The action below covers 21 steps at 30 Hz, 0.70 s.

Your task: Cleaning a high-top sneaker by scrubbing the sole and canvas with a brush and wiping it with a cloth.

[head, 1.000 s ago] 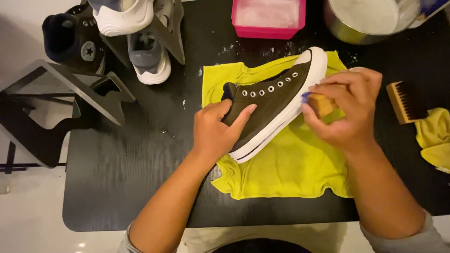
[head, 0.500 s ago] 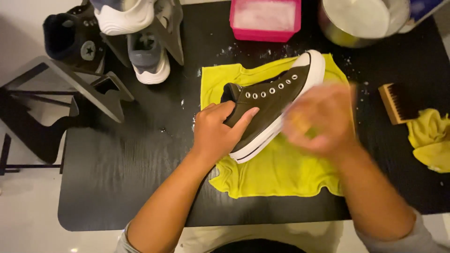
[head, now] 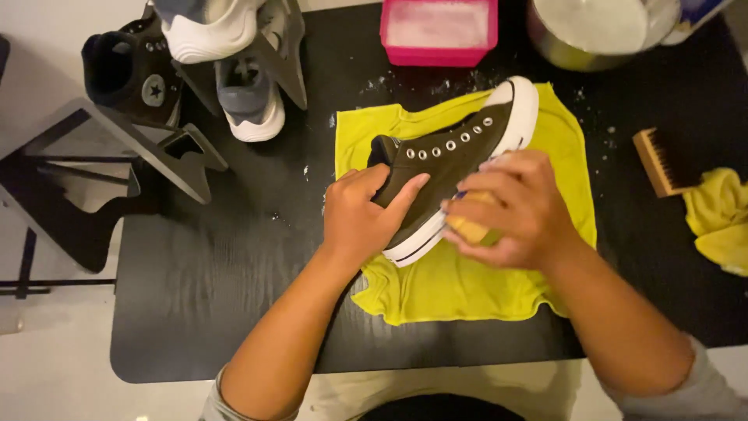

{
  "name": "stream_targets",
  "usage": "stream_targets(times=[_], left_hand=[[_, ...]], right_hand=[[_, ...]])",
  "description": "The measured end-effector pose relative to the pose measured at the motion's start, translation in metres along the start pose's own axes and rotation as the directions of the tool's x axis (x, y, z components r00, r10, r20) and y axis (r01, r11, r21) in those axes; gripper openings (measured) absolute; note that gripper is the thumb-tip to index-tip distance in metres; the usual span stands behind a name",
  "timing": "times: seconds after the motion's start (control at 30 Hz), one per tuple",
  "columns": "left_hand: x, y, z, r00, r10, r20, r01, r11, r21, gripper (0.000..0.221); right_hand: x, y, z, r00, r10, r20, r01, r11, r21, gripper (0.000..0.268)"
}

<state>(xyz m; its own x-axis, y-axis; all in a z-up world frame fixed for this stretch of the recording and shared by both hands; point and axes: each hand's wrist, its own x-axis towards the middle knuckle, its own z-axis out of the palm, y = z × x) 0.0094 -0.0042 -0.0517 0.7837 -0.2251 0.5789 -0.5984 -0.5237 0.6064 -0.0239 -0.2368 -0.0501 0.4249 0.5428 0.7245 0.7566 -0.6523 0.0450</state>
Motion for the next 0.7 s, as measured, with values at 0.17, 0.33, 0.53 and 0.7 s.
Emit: stream_targets(times=[0.17, 0.33, 0.53, 0.7], left_hand=[[-0.003, -0.001, 0.001, 1.000, -0.003, -0.001, 0.003, 0.999, 0.040, 0.065], [0.000, -0.005, 0.003, 0.999, -0.030, -0.011, 0.031, 0.998, 0.049, 0.064], [-0.003, -0.006, 0.004, 0.999, -0.041, -0.009, 0.041, 0.998, 0.049, 0.067], [-0.003, -0.003, 0.001, 0.997, -0.076, 0.019, 0.075, 0.996, 0.053, 0.064]], right_hand=[[-0.005, 0.025, -0.026, 0.948, 0.303, -0.094, -0.307, 0.951, -0.028, 0.012], [0.006, 0.003, -0.015, 0.929, 0.345, -0.136, -0.318, 0.929, 0.189, 0.029], [-0.007, 0.020, -0.016, 0.978, 0.202, -0.045, -0.202, 0.979, 0.012, 0.023], [-0.001, 0.010, -0.021, 0.927, 0.343, -0.151, -0.339, 0.939, 0.053, 0.019]])
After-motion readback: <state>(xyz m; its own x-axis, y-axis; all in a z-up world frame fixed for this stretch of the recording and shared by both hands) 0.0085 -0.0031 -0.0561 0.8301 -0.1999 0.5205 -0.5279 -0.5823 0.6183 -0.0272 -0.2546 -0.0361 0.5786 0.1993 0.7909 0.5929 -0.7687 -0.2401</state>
